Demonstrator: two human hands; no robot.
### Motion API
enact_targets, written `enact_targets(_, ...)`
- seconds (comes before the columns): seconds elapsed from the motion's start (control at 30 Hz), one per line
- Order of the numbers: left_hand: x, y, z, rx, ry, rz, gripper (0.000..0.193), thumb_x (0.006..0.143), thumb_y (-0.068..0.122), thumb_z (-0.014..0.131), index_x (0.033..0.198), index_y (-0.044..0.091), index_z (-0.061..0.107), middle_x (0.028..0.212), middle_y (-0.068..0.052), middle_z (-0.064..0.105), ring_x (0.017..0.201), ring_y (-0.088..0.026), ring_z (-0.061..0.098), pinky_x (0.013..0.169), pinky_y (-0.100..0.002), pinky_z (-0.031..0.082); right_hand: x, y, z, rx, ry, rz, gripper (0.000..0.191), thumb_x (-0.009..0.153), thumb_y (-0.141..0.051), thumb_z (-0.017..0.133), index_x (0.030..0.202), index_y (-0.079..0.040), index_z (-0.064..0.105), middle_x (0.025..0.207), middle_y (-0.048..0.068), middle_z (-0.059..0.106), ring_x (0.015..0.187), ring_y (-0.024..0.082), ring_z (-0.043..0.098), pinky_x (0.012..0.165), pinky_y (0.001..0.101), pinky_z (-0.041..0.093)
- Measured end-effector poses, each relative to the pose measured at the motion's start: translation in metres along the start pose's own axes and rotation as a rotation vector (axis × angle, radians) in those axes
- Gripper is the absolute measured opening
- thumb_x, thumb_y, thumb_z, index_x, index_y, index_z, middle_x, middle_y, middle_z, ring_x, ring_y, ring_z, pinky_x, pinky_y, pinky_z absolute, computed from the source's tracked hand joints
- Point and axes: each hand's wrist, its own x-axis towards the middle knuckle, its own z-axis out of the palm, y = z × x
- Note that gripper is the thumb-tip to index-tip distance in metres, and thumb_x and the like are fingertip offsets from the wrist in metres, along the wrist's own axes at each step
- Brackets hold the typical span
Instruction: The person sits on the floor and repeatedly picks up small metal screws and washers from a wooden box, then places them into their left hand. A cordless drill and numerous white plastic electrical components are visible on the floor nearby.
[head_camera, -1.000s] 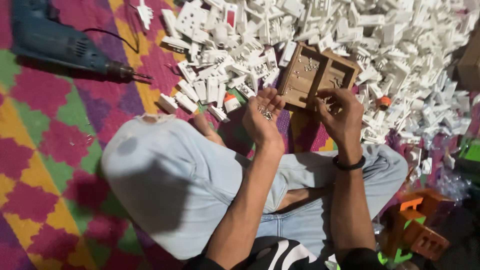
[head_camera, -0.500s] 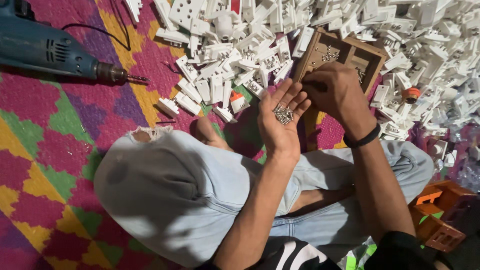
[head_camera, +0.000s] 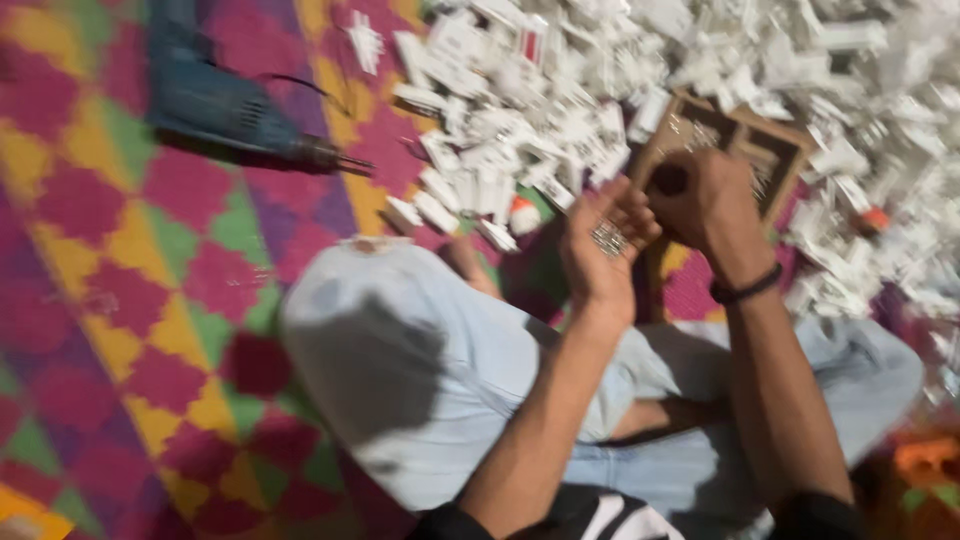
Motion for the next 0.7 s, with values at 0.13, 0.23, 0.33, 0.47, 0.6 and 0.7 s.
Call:
enact_targets(0.13,0.008,-0.017,-0.002,0.034,-0.057,0.029,0.035,0.105,0.034,0.055,0.116,0.002,0.066,0.096,-0.008,0.068,0.082,-0.018,0.065,0.076,-0.035,0.056,0.001,0.017,0.011,-0.154,0.049,-0.054,0.020,0.084,-0.026,0.078,0.092,-0.008,0.080,0.085,0.020,0.073,0.074,0.037,0.071,0.073,0.0470,0.057)
enact_targets(0.23,0.019,-0.029,0.000,0.041,-0.116,-0.004,0.037,0.104,0.035,0.056,0.118,0.002,0.065,0.099,-0.008,0.068,0.085,-0.019,0.064,0.078,-0.035,0.055,0.004,0.011,0.008,-0.216,0.074,-0.061,0.022,0.090,-0.030,0.074,0.086,-0.009,0.081,0.083,0.017,0.075,0.074,0.033,0.072,0.070,0.0425,0.057)
enact_targets(0.33,0.037,-0.028,0.002,0.061,-0.158,-0.023,0.039,0.103,0.036,0.057,0.119,0.001,0.064,0.101,-0.009,0.067,0.088,-0.019,0.063,0.081,-0.035,0.054,0.009,-0.011,0.012,0.021,0.152,-0.123,0.021,0.090,-0.028,0.075,0.088,-0.009,0.080,0.085,0.016,0.075,0.075,0.032,0.072,0.071,0.0414,0.057)
enact_targets(0.47,0.050,-0.015,0.003,0.086,-0.185,-0.023,0.041,0.101,0.037,0.058,0.121,0.001,0.063,0.104,-0.009,0.066,0.093,-0.020,0.062,0.084,-0.035,0.053,0.010,-0.048,0.039,0.249,0.079,-0.135,0.020,0.090,-0.027,0.076,0.090,-0.008,0.080,0.086,0.016,0.075,0.077,0.030,0.072,0.072,0.0399,0.057)
enact_targets(0.6,0.054,0.002,0.003,0.120,-0.207,-0.029,0.044,0.099,0.038,0.059,0.123,0.001,0.061,0.108,-0.010,0.066,0.098,-0.021,0.061,0.087,-0.035,0.051,0.010,-0.056,0.046,0.283,0.100,-0.129,0.019,0.090,-0.025,0.077,0.092,-0.007,0.080,0.088,0.015,0.075,0.078,0.029,0.071,0.073,0.0384,0.056)
enact_targets(0.7,0.053,-0.003,0.007,0.137,-0.219,-0.031,0.047,0.098,0.039,0.059,0.125,0.001,0.060,0.110,-0.011,0.065,0.101,-0.021,0.060,0.089,-0.035,0.050,0.010,-0.052,0.039,0.297,0.114,-0.115,0.019,0.090,-0.024,0.077,0.094,-0.006,0.080,0.089,0.015,0.075,0.079,0.027,0.071,0.074,0.0372,0.056)
